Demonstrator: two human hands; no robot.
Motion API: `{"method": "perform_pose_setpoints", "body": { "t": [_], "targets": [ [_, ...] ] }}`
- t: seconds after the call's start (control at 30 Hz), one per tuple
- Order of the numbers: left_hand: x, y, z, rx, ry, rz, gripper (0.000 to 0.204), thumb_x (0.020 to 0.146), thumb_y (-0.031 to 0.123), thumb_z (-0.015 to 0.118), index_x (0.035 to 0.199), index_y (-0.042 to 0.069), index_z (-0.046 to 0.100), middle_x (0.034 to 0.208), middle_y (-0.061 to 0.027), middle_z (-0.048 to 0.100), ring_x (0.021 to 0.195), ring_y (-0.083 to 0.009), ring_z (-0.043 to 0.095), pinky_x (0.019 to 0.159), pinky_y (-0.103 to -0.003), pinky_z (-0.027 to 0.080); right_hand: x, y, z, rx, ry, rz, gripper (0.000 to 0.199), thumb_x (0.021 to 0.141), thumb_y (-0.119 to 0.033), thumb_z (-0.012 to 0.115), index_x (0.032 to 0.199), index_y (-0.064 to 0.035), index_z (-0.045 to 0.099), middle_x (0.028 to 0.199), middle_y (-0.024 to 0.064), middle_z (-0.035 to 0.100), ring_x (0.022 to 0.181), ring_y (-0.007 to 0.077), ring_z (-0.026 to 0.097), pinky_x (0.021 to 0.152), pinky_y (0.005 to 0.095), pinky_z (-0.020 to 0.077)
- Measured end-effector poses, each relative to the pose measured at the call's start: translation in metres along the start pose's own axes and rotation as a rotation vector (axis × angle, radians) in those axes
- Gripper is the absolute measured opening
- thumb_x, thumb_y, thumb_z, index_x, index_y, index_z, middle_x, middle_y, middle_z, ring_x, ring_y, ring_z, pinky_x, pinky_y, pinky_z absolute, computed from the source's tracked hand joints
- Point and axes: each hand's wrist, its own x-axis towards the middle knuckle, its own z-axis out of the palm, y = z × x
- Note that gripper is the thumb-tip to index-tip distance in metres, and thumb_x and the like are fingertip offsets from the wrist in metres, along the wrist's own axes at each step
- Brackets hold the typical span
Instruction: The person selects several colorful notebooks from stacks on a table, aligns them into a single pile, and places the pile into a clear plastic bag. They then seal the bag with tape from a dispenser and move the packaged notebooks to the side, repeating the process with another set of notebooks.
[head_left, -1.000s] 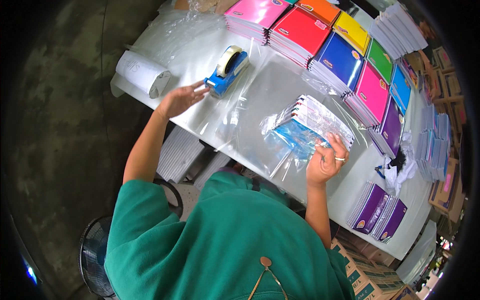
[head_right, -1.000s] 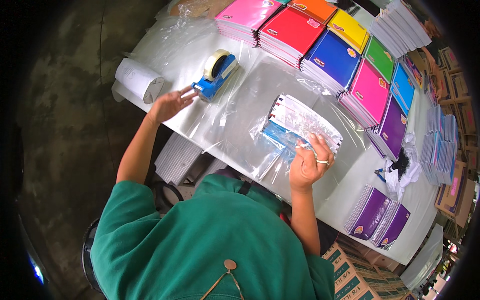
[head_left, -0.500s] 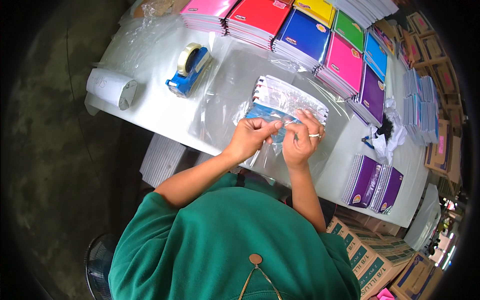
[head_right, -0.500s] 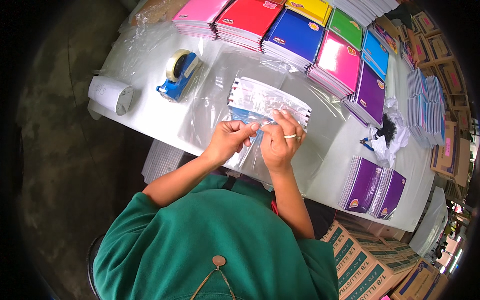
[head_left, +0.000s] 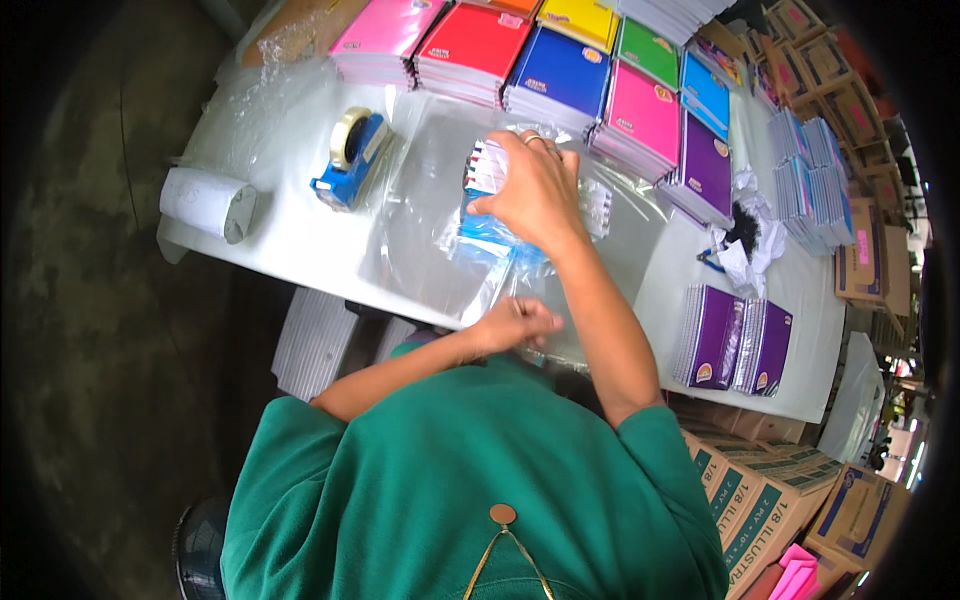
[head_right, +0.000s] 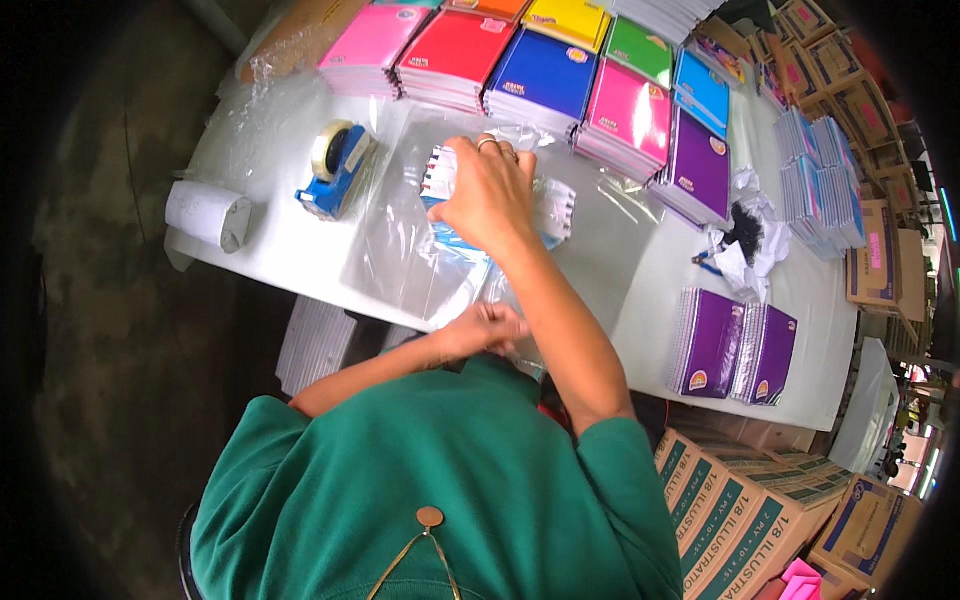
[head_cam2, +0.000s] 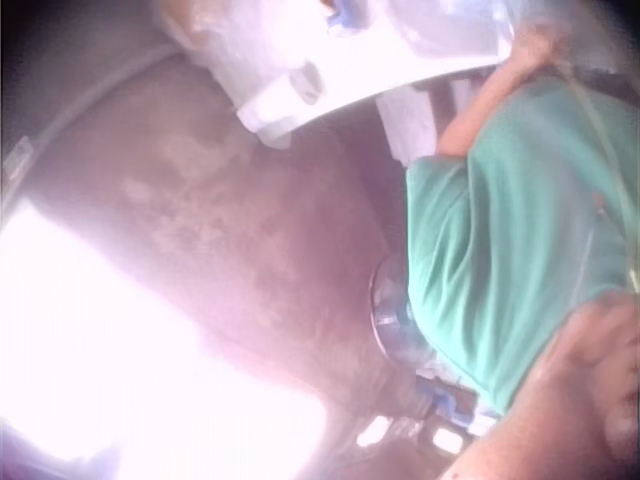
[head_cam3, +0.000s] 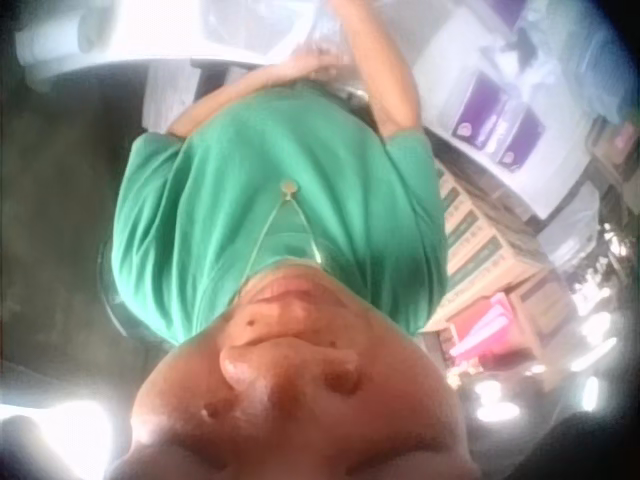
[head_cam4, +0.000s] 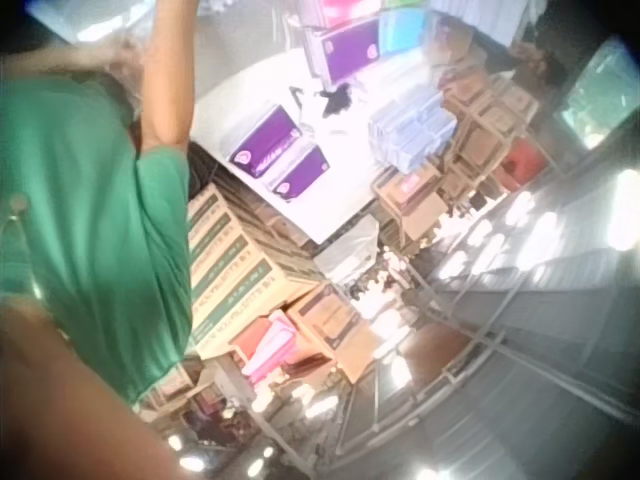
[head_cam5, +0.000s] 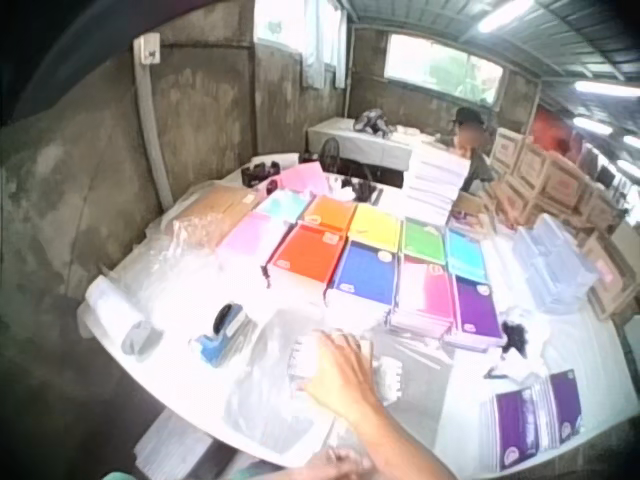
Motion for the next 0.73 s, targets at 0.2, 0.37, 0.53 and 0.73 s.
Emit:
{"method": "perform_pose_setpoints", "body": {
  "t": [0.2, 0.37, 0.53, 0.73],
  "targets": [
    [0.012, -0.003, -0.105, -0.210, 0.319, 0.309, 0.039, 0.092, 0.019, 0.045, 0.128, 0.003, 0.040, 0.112, -0.0118, 0.055, 0.099, -0.0204, 0.055, 0.085, -0.029, 0.045, -0.053, 0.085, -0.014, 1.185, 0.249, 0.043, 0.095, 0.049, -0.013, 0.087, 0.129, -0.0067, 0.036, 0.126, 0.0112, 0.044, 0.117, 0.0238, 0.043, 0.100, 0.0331, 0.0327],
    [-0.001, 0.101, -0.105, 0.177, 0.323, 0.869, 0.078, 0.056, 0.022, 0.084, 0.117, 0.000, 0.042, 0.104, -0.0084, 0.055, 0.096, -0.0198, 0.054, 0.090, -0.032, 0.042, -0.062, 0.104, 0.031, 1.076, 0.137, -0.151, 0.114, 0.052, -0.018, 0.088, 0.142, -0.0084, 0.018, 0.137, 0.0128, 0.033, 0.126, 0.0249, 0.033, 0.106, 0.0336, 0.0238],
    [-0.017, 0.165, -0.081, 0.998, 0.506, 1.290, 0.018, 0.072, 0.003, 0.071, 0.062, 0.004, 0.056, 0.062, -0.0044, 0.054, 0.062, -0.0151, 0.054, 0.057, -0.027, 0.040, -0.032, 0.069, 0.021, 0.900, 0.513, -0.246, 0.020, 0.093, -0.010, 0.050, 0.108, -0.0012, 0.059, 0.089, 0.0105, 0.065, 0.097, 0.0182, 0.057, 0.084, 0.0327, 0.0435],
    [-0.047, 0.250, -0.093, 0.393, 0.876, 1.711, 0.009, 0.087, 0.010, 0.057, 0.083, 0.001, 0.057, 0.066, -0.0038, 0.057, 0.058, -0.0074, 0.053, 0.049, -0.020, 0.039, -0.019, 0.053, -0.008, 1.340, 0.659, -0.437, 0.059, 0.089, -0.040, 0.051, 0.134, -0.0059, 0.032, 0.125, 0.0148, 0.049, 0.109, 0.0232, 0.053, 0.097, 0.0318, 0.0367]
  ]
}}
